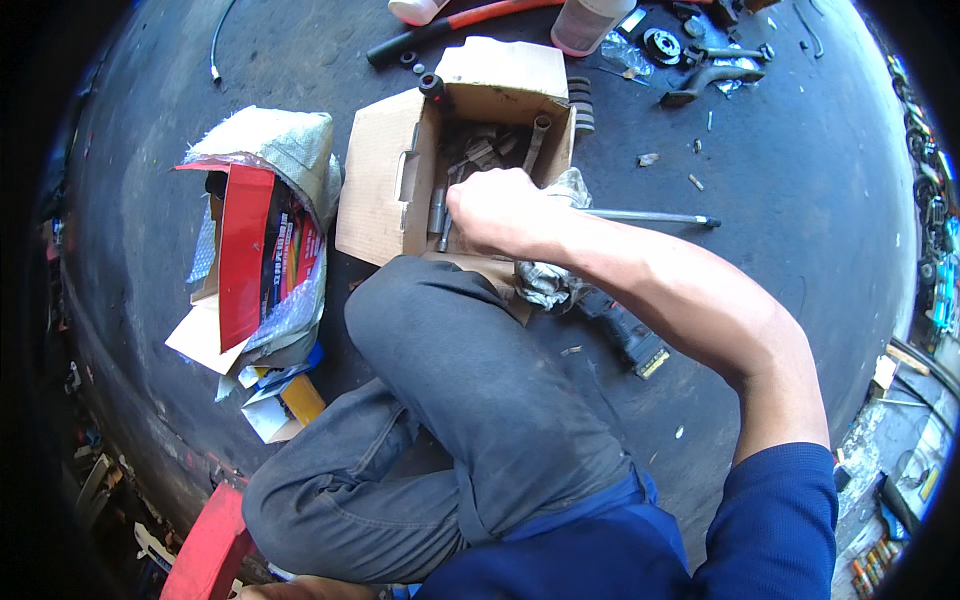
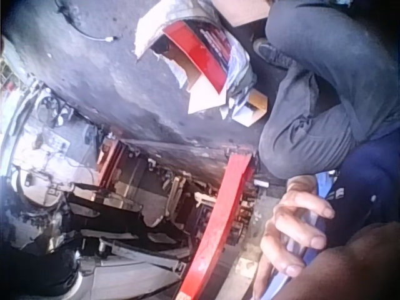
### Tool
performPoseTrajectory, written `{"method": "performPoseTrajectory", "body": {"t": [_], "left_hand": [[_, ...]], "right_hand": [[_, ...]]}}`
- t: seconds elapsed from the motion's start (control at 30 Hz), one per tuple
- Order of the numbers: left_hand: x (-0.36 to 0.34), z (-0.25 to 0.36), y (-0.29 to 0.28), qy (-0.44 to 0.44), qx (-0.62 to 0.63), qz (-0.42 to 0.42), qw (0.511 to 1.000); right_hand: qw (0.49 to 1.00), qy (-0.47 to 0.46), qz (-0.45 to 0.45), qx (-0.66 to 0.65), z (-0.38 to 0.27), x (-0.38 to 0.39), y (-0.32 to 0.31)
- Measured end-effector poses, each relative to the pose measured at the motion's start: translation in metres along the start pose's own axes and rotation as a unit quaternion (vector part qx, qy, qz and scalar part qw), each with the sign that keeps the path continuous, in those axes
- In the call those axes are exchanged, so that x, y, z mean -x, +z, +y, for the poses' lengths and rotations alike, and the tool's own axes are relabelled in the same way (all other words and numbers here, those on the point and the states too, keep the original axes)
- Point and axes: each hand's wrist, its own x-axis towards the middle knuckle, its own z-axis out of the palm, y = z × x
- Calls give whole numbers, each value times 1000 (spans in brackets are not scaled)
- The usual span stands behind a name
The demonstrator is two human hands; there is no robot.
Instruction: The person rummages through a box of tools, selects a socket, and uses a cordless impact wrench to remove a bolt from a car bumper. They then switch to a torque wrench to tighten the bolt.
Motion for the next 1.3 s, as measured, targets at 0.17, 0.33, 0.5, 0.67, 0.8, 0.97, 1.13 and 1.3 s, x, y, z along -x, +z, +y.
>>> {"method": "performPoseTrajectory", "body": {"t": [0.17,0.33,0.5,0.67,0.8,0.97,1.13,1.3], "left_hand": [[-3,-4,0,18,-2,-12,1000],[-1,-16,2,72,19,-4,997],[-1,-3,-4,25,22,-11,999],[-4,7,-18,-42,77,-76,993],[2,2,-8,-25,46,-25,998],[1,3,3,-14,24,-18,999],[-2,7,0,-33,3,-22,999],[2,8,-3,-26,-3,-12,1000]], "right_hand": [[987,23,-157,25,-14,-11,-7],[988,-18,-135,68,-20,-18,4],[996,-56,-74,-15,-6,-7,8],[996,-53,-51,45,0,2,19],[995,-55,-41,77,10,2,28],[989,-47,-68,126,5,2,32],[976,-70,-127,163,-12,-4,42],[992,-66,-70,86,19,0,48]]}}
